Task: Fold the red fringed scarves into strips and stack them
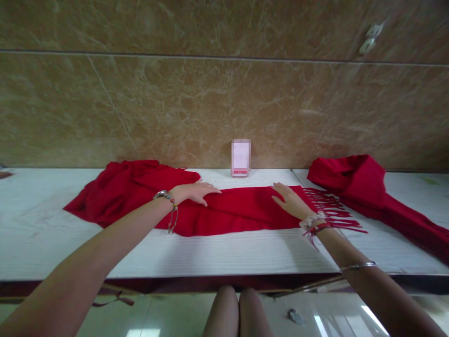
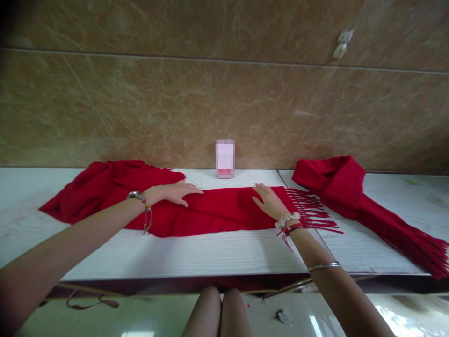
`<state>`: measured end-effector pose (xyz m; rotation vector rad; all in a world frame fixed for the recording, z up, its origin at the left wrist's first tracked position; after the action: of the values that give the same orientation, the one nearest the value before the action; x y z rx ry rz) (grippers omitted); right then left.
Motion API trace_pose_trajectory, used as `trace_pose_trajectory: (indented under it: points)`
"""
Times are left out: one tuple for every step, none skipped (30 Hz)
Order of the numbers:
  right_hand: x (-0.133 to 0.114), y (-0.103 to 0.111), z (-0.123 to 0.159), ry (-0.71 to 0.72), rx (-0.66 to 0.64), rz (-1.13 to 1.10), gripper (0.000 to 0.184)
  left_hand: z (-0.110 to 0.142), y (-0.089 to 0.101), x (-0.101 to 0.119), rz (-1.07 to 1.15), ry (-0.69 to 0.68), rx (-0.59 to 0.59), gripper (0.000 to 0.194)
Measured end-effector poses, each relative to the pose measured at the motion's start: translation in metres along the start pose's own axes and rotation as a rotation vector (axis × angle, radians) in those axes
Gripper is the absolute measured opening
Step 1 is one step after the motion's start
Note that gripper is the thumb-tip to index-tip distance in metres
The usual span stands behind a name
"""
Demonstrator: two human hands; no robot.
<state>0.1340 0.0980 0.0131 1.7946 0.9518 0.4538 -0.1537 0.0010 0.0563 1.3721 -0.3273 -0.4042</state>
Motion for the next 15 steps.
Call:
trace_pose_trajectory:
  points:
    - [-0.017, -0.001, -0.007, 0.054, -0.038, -0.084, 0.042, -0.006, -0.001, 0.002, 0.002, -0.007, -0.036, 0.056]
    - [-0.036, -0.002, -0.012, 0.124, -0.097, -0.164, 0.042, -0.010, -0.001, 0.004, -0.002, -0.013, -0.058, 0.054]
    - [-0.054, -0.006, -0.017, 0.196, -0.172, -0.223, 0.043, -0.013, -0.001, 0.006, -0.013, -0.019, -0.065, 0.050]
    - [-0.070, -0.009, -0.020, 0.245, -0.234, -0.262, 0.045, -0.014, 0.000, 0.006, -0.031, -0.027, -0.060, 0.044]
    - [-0.083, -0.012, -0.023, 0.273, -0.277, -0.291, 0.048, -0.013, 0.002, 0.007, -0.051, -0.035, -0.048, 0.037]
    - [-0.093, -0.015, -0.024, 0.287, -0.308, -0.309, 0.051, -0.011, 0.003, 0.007, -0.070, -0.042, -0.030, 0.029]
    - [-0.099, -0.019, -0.024, 0.288, -0.321, -0.318, 0.054, -0.006, 0.004, 0.006, -0.081, -0.049, -0.009, 0.024]
    - [-0.103, -0.022, -0.024, 0.282, -0.321, -0.324, 0.055, 0.000, 0.006, 0.005, -0.087, -0.052, 0.010, 0.021]
    - [-0.105, -0.024, -0.023, 0.277, -0.314, -0.329, 0.053, 0.008, 0.006, 0.003, -0.093, -0.052, 0.025, 0.021]
    - [-0.105, -0.026, -0.021, 0.277, -0.302, -0.332, 0.049, 0.016, 0.007, 0.000, -0.102, -0.051, 0.039, 0.023]
    - [-0.103, -0.028, -0.020, 0.281, -0.286, -0.336, 0.044, 0.024, 0.008, -0.004, -0.120, -0.051, 0.048, 0.024]
    - [-0.102, -0.028, -0.018, 0.293, -0.270, -0.344, 0.039, 0.033, 0.009, -0.008, -0.149, -0.051, 0.050, 0.025]
    - [-0.100, -0.028, -0.017, 0.313, -0.256, -0.356, 0.035, 0.041, 0.010, -0.012, -0.189, -0.048, 0.049, 0.024]
    - [-0.100, -0.027, -0.015, 0.337, -0.244, -0.370, 0.033, 0.049, 0.012, -0.015, -0.232, -0.044, 0.048, 0.022]
    - [-0.099, -0.026, -0.014, 0.361, -0.234, -0.384, 0.032, 0.057, 0.014, -0.018, -0.272, -0.037, 0.049, 0.020]
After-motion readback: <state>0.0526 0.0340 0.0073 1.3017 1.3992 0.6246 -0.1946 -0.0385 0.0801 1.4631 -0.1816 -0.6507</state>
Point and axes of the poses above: each hand's wrist, its own z-axis away from the middle knuckle, its own y-axis out of the back of the hand, x = y × z, the point moved 4 cm from there along -z, towards the middle knuckle, and after that the axes turned 4 degrees about x, right-handed, at the moved point
